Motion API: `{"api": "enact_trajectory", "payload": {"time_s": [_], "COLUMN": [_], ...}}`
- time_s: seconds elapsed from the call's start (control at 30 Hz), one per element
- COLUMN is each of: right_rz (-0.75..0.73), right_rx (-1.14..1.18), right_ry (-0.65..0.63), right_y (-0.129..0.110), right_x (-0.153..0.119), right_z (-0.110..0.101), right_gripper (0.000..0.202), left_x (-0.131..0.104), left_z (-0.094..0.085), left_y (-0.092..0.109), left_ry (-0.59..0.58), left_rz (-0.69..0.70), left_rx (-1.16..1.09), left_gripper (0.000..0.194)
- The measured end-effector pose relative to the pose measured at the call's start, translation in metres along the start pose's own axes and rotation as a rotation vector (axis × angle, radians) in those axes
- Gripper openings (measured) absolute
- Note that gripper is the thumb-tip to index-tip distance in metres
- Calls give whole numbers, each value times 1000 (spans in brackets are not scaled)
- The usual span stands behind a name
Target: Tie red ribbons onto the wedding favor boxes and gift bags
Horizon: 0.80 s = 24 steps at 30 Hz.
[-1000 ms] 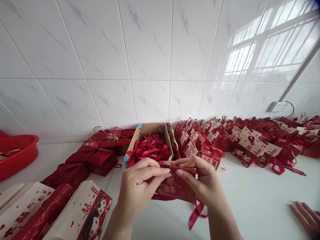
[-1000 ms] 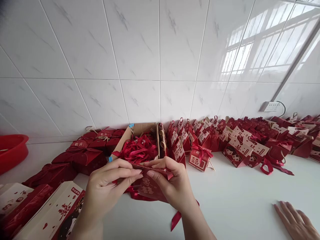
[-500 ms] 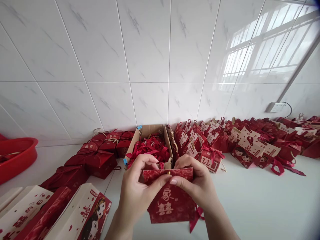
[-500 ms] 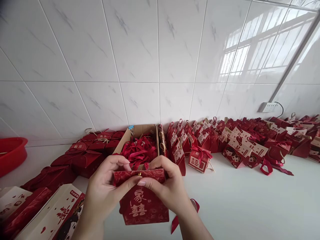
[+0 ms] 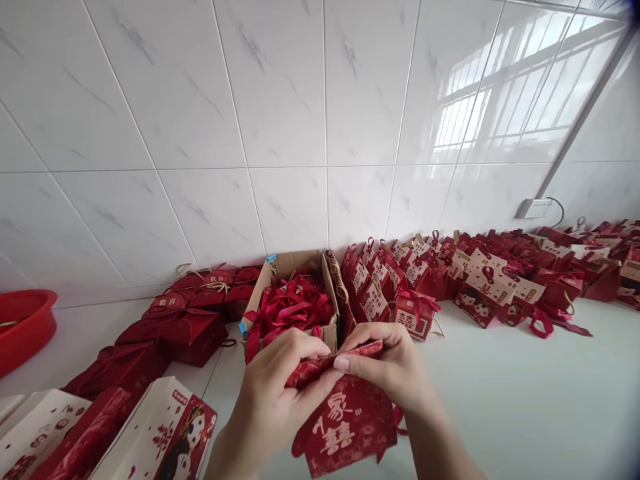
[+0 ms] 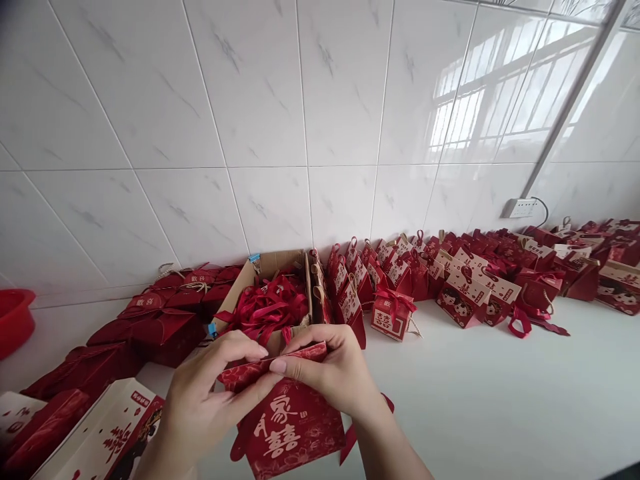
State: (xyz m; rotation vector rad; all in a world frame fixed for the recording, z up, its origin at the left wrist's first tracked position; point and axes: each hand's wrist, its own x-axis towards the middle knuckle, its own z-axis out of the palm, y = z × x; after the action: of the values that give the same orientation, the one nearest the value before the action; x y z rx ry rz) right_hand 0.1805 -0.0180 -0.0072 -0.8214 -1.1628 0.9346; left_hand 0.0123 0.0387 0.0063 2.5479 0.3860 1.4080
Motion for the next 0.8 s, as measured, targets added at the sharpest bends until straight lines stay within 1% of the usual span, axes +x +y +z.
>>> {"api": "enact_trajectory", "payload": {"time_s": [0.03,0.1,0.13,0.2,0.23,0.3,0.37,0.43,0.5,0.57,0.63,0.7,0.73,0.77,0.8], "right_rz": [-17,-69,-100,-159,-181,-208,-221,-234,-245,-247,-243,-239,-238,-241,-248], "right_rx": [-10,-59,-95,-177,-216,-279,-326,-358,-374,-383,-396,-405,-407,-406,-404], "right_ry": [28,111,158,246,285,347,371,380,395,403,404,412,419,427,434], "right_y": [0,-2,-3,-5,-6,-8,-8,-7,-6,-5,-5,-6,-7,-8,-8], "right_x": [0,-1,-1,-2,-2,-2,-1,0,1,1,2,2,1,1,1], "right_z": [-1,-4,-5,-10,-12,-16,-18,-18,-18,-18,-20,-21,-22,-23,-23], "right_gripper": [13,12,11,10,10,11,11,13,16,17,19,21,22,22,22], "left_x": [0,-2,-4,-7,-7,-6,-3,0,2,2,0,-1,-2,-2,-1], "left_z": [0,-1,0,0,-1,-2,-3,-5,-8,-12,-17,-21,-21,-21,-20], "left_y": [0,1,0,-1,-2,-3,-5,-6,-9,-12,-16,-18,-19,-19,-19], "left_ry": [-15,-32,-39,-68,-99,-205,-318,-397,-443,-431,-329,-201,-168,-171,-209], "left_rz": [26,-6,-55,-193,-275,-423,-528,-574,-560,-506,-466,-487,-508,-523,-522], "left_rx": [8,50,76,92,69,-5,-44,-26,-1,11,-6,-43,-59,-74,-88], "left_gripper": [24,30,36,48,49,39,25,24,27,30,29,28,27,26,24]}}
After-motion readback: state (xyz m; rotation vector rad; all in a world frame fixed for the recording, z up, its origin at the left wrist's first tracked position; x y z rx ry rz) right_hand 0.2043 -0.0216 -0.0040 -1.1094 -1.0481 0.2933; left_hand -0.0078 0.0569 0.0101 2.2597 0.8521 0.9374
